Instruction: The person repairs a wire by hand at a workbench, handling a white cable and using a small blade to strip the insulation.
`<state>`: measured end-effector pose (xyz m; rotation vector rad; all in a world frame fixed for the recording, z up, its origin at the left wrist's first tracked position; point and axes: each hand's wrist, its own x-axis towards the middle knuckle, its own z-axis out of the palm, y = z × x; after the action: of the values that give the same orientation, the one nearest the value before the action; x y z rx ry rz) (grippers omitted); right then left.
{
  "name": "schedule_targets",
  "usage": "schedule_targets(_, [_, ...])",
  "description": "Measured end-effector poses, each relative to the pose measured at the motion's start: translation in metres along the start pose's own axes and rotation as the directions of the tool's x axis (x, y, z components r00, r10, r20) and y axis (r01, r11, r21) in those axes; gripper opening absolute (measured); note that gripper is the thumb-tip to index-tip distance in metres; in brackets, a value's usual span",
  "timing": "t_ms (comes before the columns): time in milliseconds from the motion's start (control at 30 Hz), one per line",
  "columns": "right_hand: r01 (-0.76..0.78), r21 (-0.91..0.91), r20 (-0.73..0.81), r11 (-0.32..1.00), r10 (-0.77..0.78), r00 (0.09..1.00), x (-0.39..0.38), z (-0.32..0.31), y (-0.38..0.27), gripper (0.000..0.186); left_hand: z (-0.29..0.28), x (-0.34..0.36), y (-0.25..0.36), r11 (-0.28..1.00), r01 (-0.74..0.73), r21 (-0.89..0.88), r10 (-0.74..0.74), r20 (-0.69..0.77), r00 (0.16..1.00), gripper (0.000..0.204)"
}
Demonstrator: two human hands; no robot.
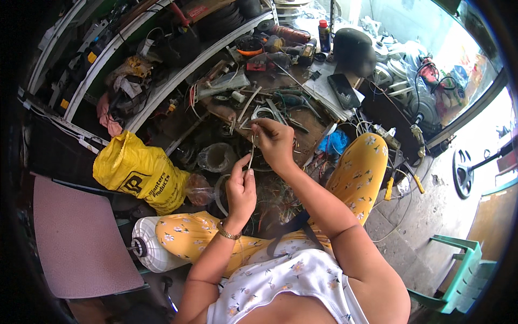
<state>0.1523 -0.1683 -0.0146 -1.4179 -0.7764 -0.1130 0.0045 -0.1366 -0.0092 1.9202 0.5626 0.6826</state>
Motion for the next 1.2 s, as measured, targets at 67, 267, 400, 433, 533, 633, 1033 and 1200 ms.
schedule_targets(67, [0.101, -0.089, -0.039, 0.991, -0.105, 0.994, -0.003, 0.003, -0.003, 0.010, -0.001, -0.002, -0.003, 0.993, 0.014, -0.121, -0.015, -0.008, 1.000, 0.029])
schedule_targets(267, [-0.451, 0.370, 0.271, 0.812, 0.370, 0.889, -0.004, -0.007, -0.010, 0.012, -0.011, 0.005, -0.010, 0.870, 0.288, -0.400, -0.180, 0.286, 0.941, 0.024])
schedule_targets(400, [-0.395, 0.354, 0.208, 0.848, 0.340, 0.917, -0.011, -0.008, -0.021, 0.014, -0.012, 0.022, 0.001, 0.696, 0.472, -0.540, -0.281, 0.400, 0.872, 0.022])
schedule_targets(433, [-0.380, 0.377, 0.183, 0.845, 0.335, 0.924, -0.010, -0.009, -0.023, 0.014, -0.012, 0.024, -0.003, 0.745, 0.427, -0.512, -0.254, 0.374, 0.892, 0.022])
schedule_targets(533, [-0.672, 0.600, 0.394, 0.435, 0.570, 0.721, -0.008, -0.018, -0.034, 0.019, 0.002, 0.013, -0.008, 0.975, -0.022, -0.220, 0.030, 0.034, 0.999, 0.020])
schedule_targets(633, [-0.745, 0.665, 0.569, 0.053, 0.610, 0.552, -0.011, -0.021, -0.033, 0.018, 0.006, 0.011, -0.004, 0.948, -0.317, -0.003, 0.315, -0.096, 0.944, 0.016])
schedule_targets(1033, [-0.658, 0.557, 0.405, 0.506, 0.527, 0.747, -0.033, -0.016, -0.018, 0.021, -0.009, 0.012, -0.018, 0.888, -0.332, 0.317, 0.367, -0.054, 0.929, 0.013])
schedule_targets(1200, [-0.670, 0.482, 0.506, 0.565, 0.446, 0.739, -0.041, -0.013, -0.016, 0.017, -0.015, 0.010, -0.018, 0.920, -0.248, 0.304, 0.268, -0.027, 0.963, 0.015])
